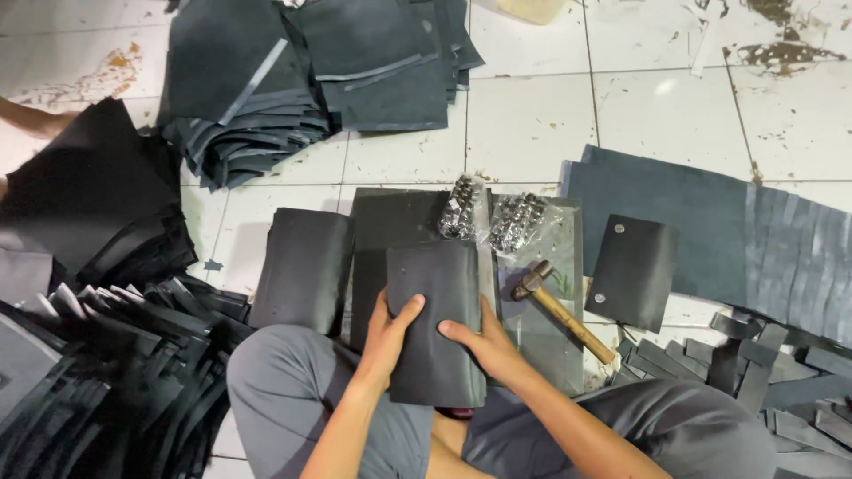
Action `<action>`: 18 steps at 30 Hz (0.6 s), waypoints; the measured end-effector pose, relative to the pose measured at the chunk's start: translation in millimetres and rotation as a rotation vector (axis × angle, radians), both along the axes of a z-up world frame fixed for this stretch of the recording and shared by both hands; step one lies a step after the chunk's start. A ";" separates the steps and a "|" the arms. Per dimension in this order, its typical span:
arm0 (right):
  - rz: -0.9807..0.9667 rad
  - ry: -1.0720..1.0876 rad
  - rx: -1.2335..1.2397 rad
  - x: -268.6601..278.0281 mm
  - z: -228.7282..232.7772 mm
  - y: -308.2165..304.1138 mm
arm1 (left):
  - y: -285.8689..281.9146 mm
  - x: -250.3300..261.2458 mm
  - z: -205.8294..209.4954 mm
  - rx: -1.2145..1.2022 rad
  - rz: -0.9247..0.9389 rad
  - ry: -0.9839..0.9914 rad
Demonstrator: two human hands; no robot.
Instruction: The person sits cross-legged on the floor assembling leather wallets. They position a metal snap fastener on a wallet flap, hammer it in place, fold and press the wallet, and stack finished wallets with the pile of completed pieces beside them.
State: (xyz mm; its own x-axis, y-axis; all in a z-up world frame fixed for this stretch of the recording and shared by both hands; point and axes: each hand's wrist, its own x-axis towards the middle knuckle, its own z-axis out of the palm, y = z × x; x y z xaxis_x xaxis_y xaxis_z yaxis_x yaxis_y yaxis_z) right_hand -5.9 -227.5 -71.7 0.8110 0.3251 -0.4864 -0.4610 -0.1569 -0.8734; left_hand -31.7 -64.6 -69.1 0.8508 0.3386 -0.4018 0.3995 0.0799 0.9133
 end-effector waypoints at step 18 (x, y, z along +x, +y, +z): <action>0.157 -0.158 -0.236 30.1 -37.0 -10.3 | 80.9 57.6 4.7 0.363 -0.216 0.016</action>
State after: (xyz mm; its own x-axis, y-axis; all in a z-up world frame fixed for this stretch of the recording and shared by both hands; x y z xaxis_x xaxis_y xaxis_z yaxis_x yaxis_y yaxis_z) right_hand 24.2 -237.8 -108.7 0.8316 0.3453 -0.4350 -0.2767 -0.4214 -0.8636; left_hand 25.9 16.3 -64.4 0.9125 0.2748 -0.3029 0.3859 -0.3328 0.8604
